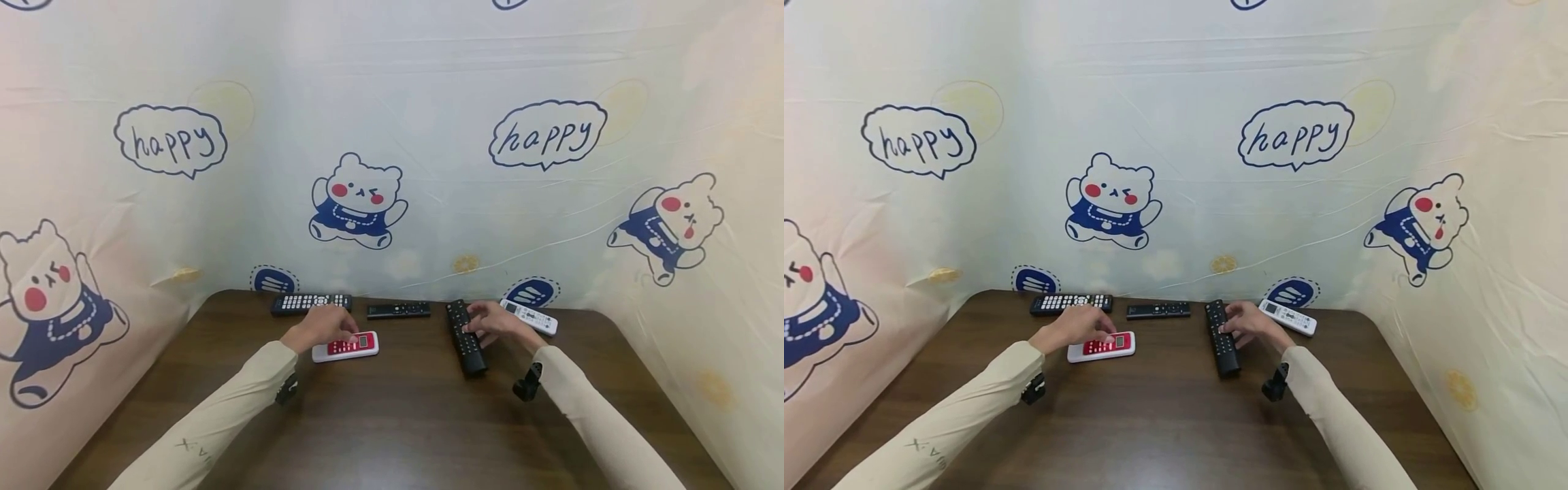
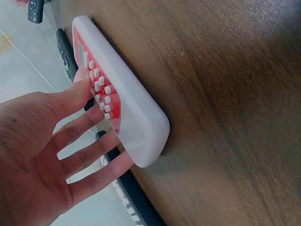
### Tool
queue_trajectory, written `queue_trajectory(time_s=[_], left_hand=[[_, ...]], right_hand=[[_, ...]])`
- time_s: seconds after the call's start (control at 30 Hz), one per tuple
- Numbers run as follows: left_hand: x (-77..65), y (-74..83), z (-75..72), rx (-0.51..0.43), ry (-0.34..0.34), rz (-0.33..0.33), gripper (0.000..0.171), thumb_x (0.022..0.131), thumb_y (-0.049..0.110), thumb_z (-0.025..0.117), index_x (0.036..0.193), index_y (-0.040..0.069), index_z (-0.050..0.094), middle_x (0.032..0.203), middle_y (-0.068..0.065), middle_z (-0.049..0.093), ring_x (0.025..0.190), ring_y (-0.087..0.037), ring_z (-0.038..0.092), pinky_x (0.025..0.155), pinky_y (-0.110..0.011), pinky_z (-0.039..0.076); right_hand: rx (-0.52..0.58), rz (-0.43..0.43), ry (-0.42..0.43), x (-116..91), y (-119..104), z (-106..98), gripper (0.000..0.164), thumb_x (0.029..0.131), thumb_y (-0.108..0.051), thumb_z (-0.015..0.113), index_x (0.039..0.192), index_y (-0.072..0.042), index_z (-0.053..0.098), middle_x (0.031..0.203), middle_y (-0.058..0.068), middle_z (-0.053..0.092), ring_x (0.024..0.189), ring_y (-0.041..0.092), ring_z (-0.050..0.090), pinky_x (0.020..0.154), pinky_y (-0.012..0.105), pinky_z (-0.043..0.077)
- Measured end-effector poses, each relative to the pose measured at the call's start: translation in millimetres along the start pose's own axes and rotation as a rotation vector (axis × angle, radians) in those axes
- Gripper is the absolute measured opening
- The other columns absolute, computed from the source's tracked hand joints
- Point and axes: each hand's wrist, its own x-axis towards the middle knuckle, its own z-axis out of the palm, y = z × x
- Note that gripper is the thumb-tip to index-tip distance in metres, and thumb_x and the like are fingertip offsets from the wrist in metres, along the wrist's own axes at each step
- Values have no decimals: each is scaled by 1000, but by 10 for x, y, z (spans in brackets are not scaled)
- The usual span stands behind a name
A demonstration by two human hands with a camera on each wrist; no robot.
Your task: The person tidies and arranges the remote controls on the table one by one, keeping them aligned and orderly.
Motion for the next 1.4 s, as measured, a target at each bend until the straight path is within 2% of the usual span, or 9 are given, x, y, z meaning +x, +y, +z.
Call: queue_trajectory(time_s=[0.27, 0.4, 0.53, 0.83, 1.03, 1.4], left_hand=[[-16, -20, 14, 2, 1, -7, 23, 90, 31, 83, 111, 20, 82, 106, 0, 78, 98, -20, 69, 87, -43, 57], [-23, -38, 1, 2, 3, -23, 23, 90, 31, 83, 111, 21, 82, 107, 0, 78, 99, -21, 70, 88, -43, 56], [-7, -38, -18, 10, 4, -10, 22, 90, 29, 84, 110, 20, 82, 105, 0, 78, 98, -20, 70, 86, -42, 57], [-1, 21, 2, 5, -9, -41, 21, 91, 30, 82, 110, 20, 82, 107, -2, 78, 99, -22, 70, 89, -45, 56], [-18, 38, 14, 4, -2, -34, 21, 91, 28, 83, 110, 18, 82, 105, -3, 79, 96, -21, 70, 86, -44, 58], [-29, 68, -5, 9, 1, -26, 20, 93, 27, 81, 110, 17, 82, 103, -4, 79, 94, -22, 71, 84, -44, 57]], right_hand=[[111, 47, 47, -83, -64, 81, 66, 96, -7, 70, 153, 6, 38, 132, 30, 59, 106, 34, 69, 85, 45, 65], [176, 49, 39, -116, -86, 141, 66, 99, -6, 68, 155, 6, 35, 139, 33, 54, 111, 36, 67, 88, 46, 65], [219, 44, 49, -129, -89, 204, 67, 99, -4, 68, 156, 5, 35, 140, 34, 57, 112, 35, 69, 86, 45, 65], [240, -7, 38, -170, -101, 353, 68, 98, 0, 67, 155, 8, 32, 132, 33, 61, 103, 31, 71, 78, 41, 67], [229, -5, 45, -237, -122, 468, 67, 98, 0, 68, 155, 8, 33, 130, 33, 62, 103, 31, 71, 78, 41, 67], [240, 2, 83, -290, -124, 636, 68, 95, 4, 69, 153, 7, 34, 126, 31, 63, 90, 26, 72, 73, 41, 67]])
